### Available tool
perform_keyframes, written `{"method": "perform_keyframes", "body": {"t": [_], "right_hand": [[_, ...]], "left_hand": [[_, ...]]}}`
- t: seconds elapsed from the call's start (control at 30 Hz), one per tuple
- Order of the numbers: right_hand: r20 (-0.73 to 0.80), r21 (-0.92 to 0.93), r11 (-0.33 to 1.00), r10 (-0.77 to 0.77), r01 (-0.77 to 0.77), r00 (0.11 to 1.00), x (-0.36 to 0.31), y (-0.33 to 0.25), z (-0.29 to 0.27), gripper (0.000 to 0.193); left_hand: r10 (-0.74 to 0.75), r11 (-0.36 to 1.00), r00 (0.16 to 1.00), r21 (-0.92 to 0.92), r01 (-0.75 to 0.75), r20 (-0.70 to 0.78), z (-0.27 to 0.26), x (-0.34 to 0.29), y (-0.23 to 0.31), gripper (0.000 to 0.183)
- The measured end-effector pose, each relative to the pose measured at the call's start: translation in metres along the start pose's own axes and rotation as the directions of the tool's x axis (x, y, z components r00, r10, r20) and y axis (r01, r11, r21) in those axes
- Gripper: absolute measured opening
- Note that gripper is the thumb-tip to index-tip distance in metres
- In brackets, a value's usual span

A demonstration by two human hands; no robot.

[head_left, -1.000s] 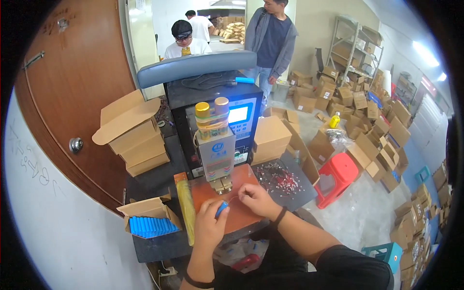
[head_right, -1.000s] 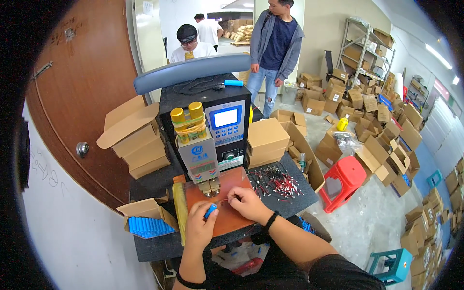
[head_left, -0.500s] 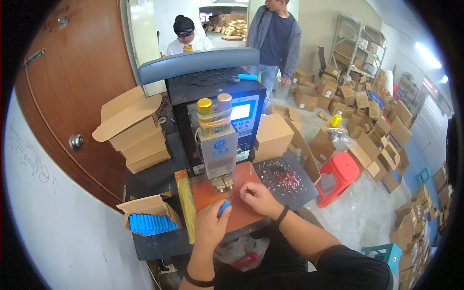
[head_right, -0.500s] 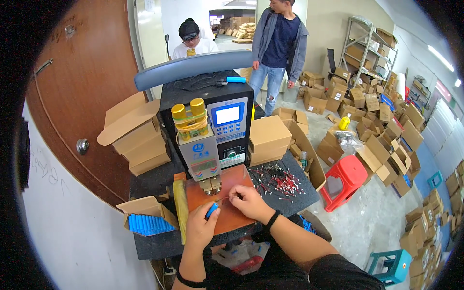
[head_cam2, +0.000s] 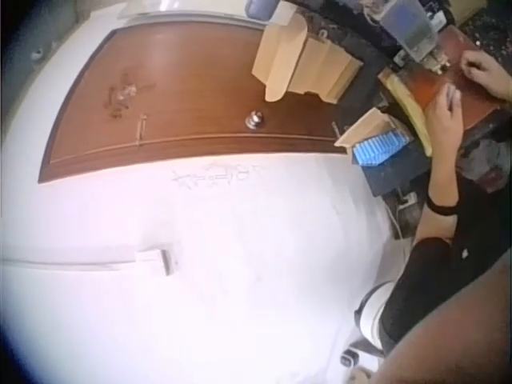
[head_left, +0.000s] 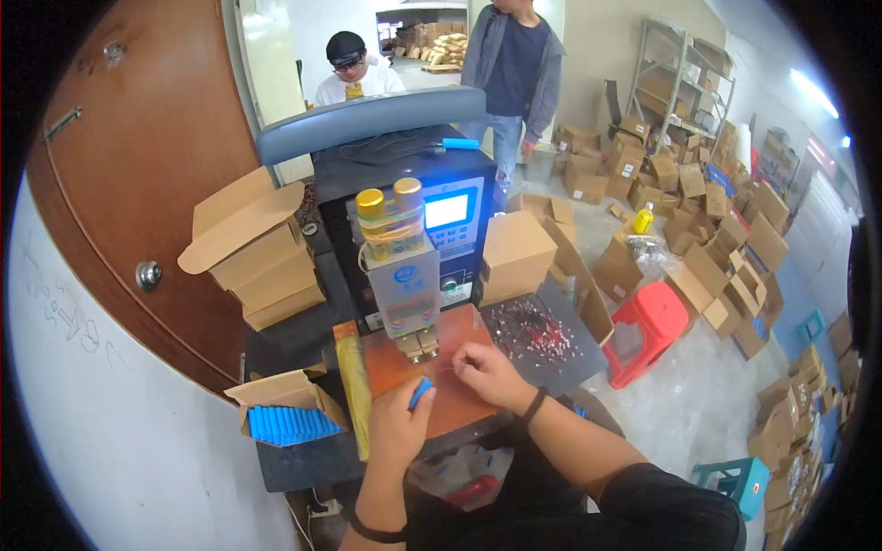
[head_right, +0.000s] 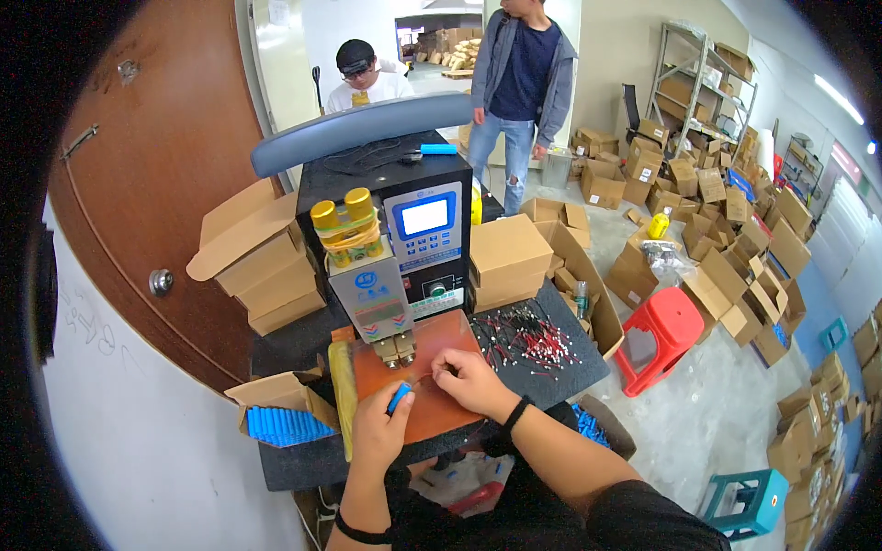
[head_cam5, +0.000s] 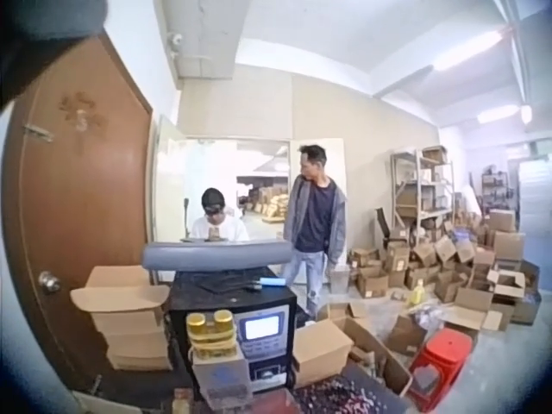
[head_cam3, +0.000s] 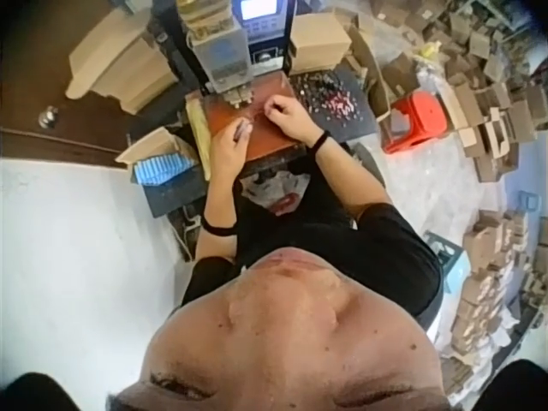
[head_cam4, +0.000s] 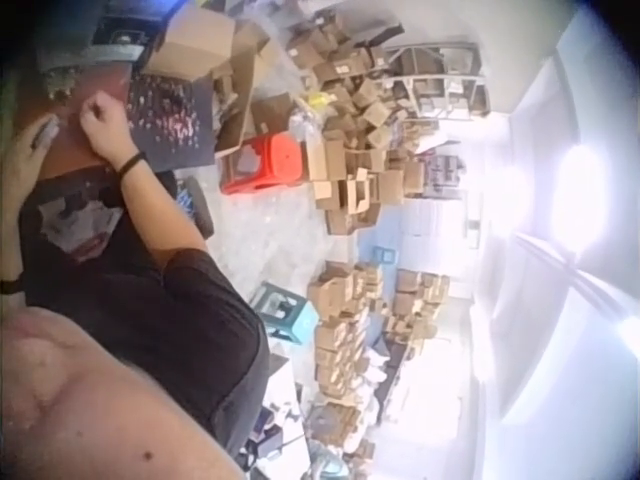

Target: Welding electrical wires or tabs onto cylindrical battery cells using a spot welding machine.

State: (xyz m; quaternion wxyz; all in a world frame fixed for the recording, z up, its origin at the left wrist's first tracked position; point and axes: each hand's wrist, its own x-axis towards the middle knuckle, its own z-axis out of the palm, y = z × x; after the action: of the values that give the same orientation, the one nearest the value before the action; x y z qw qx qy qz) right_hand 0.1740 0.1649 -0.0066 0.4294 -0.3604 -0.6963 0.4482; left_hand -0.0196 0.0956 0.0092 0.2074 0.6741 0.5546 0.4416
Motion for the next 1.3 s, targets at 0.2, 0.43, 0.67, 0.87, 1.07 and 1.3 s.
{"method": "perform_keyframes", "body": {"t": [0.2,0.43,0.67,0.87,1.07,1.3], "right_hand": [[0.058,0.033,0.999,0.021,-0.023,0.998,0.0,0.005,-0.002,0.003],[0.005,0.084,0.996,-0.027,0.026,1.0,0.0,0.007,0.0,0.011],[-0.008,0.051,0.997,-0.065,0.066,0.998,-0.002,-0.005,-0.01,0.013],[-0.03,0.049,0.993,-0.107,0.109,0.994,-0.003,0.003,-0.015,0.019],[-0.016,0.108,0.99,-0.09,0.091,0.996,-0.003,0.005,-0.017,0.022],[-0.014,0.123,0.989,-0.075,0.077,0.997,-0.004,0.005,-0.016,0.021]], "left_hand": [[0.001,1.0,1.0,0.015,0.0,-0.013,0.004,-0.001,-0.003,0.027],[0.018,1.0,1.0,0.003,-0.018,0.015,0.005,-0.004,0.001,0.024],[-0.068,0.998,0.997,0.016,0.068,-0.027,0.01,-0.003,0.015,0.02],[0.107,0.987,0.994,0.118,-0.11,0.026,0.015,0.001,0.001,0.024],[0.007,0.998,0.998,0.063,-0.011,0.055,0.02,-0.004,-0.007,0.029],[-0.043,0.995,0.998,0.094,0.037,0.055,0.014,-0.006,-0.016,0.028]]}}
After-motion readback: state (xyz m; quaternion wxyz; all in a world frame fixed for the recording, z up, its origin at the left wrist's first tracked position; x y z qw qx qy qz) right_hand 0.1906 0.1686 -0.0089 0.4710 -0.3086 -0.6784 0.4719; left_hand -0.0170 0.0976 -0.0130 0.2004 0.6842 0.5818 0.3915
